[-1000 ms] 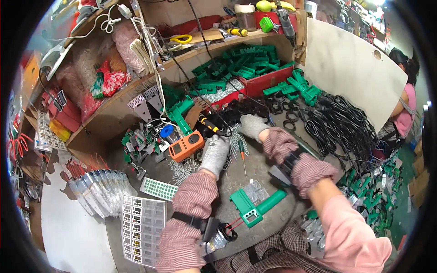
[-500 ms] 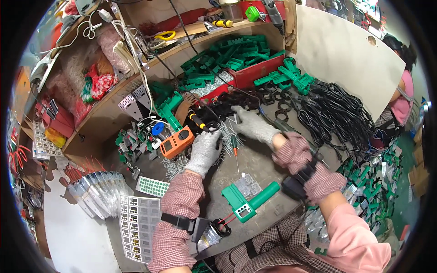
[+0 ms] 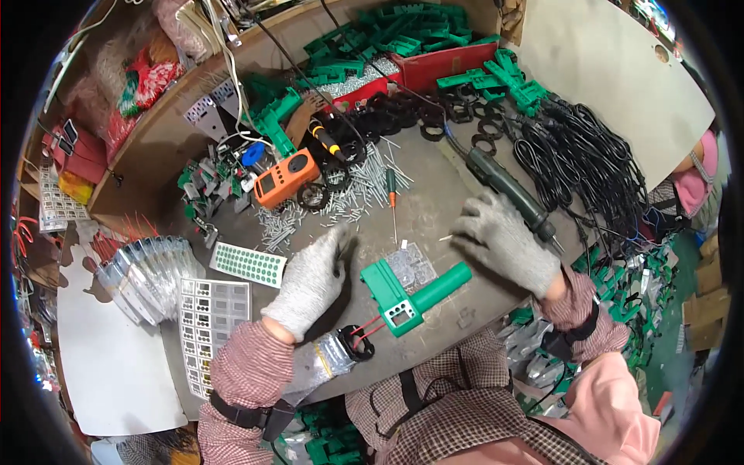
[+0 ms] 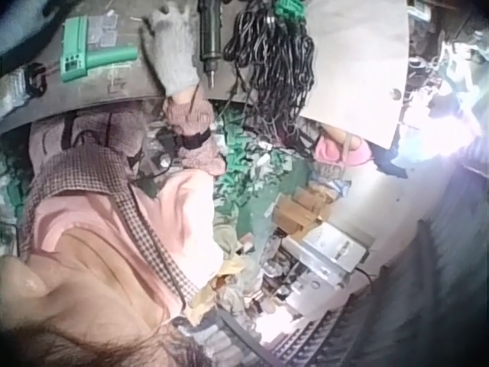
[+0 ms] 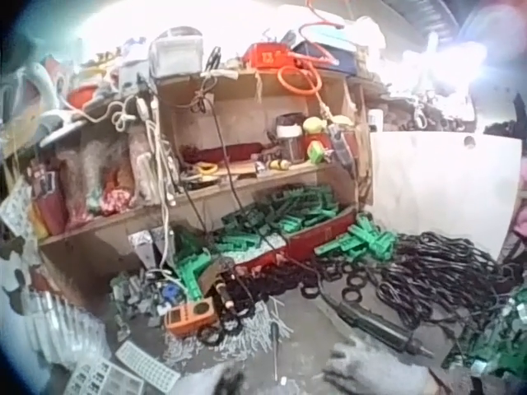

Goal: Assembling green plastic housings for a device using an electric screwdriver at a workshop bench.

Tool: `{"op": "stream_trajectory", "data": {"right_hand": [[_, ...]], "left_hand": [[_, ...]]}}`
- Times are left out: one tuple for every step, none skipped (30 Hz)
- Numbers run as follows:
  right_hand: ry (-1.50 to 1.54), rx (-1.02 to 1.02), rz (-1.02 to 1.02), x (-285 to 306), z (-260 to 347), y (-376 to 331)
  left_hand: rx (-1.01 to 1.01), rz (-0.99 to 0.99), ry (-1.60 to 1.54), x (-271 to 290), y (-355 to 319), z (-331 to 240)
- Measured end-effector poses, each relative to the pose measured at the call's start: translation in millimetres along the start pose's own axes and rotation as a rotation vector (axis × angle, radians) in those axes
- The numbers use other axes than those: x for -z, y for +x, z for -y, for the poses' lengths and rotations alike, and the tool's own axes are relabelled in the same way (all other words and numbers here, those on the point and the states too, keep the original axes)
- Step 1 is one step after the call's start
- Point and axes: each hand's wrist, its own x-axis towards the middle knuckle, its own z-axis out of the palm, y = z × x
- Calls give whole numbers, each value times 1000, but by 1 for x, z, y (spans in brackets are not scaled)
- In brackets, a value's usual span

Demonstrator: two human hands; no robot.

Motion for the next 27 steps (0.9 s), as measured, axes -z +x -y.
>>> {"op": "stream_trajectory", "data": {"right_hand": [[257,-34,2,-4,6,-7],[505,-91,28,-6,17,-15],[780,-385,329,15,40,-13],[837,-287,253,4,47,-23],[891,-187,176,-11,49,-31],[896,-177,185,-26,49,-33],[859,-50,133,-42,46,-36],[820,76,79,-52,45,-40],[823,68,83,-56,45,-42],[666,145,29,-59,45,-44],[507,222,-24,-61,45,-45],[511,226,-20,-57,47,-43],[518,194,73,-49,49,-39],[523,161,166,-45,49,-36],[523,162,169,-45,45,-34],[547,203,149,-45,41,-34],[570,243,128,-44,38,-33],[572,242,131,-43,37,-32],[536,261,208,-41,38,-30],[498,280,284,-40,38,-29],[498,280,285,-42,35,-29],[536,291,276,-45,32,-30],[576,303,267,-47,30,-30],[576,303,267,-47,29,-29],[576,291,318,-47,28,-29],[575,279,369,-47,28,-28],[576,280,371,-48,27,-28]], "left_hand": [[127,17,-280,8,5,-11],[106,37,-458,16,10,-27],[96,55,-637,20,11,-40],[129,195,-820,19,17,-53],[108,332,-824,13,21,-61],[37,353,-782,-7,23,-60],[-38,385,-742,-22,28,-63],[-30,389,-745,-32,27,-63],[-92,351,-597,-32,28,-67],[-154,312,-449,-31,30,-70],[-154,319,-455,-31,31,-70],[-79,320,-528,-29,32,-69],[-4,321,-601,-29,31,-68],[48,317,-698,-36,30,-63],[49,316,-701,-37,31,-63],[4,300,-581,-37,34,-63],[-41,282,-460,-38,35,-64],[-97,198,-351,-44,33,-66],[-96,199,-354,-47,34,-63],[-128,225,-400,-49,36,-60],[-163,250,-444,-47,38,-61],[-163,250,-445,-45,40,-62],[-169,300,-413,-42,41,-62],[-176,350,-379,-36,41,-64],[-182,400,-345,-32,40,-66],[-189,371,-252,-31,39,-71],[-187,371,-254,-28,38,-72]]}}
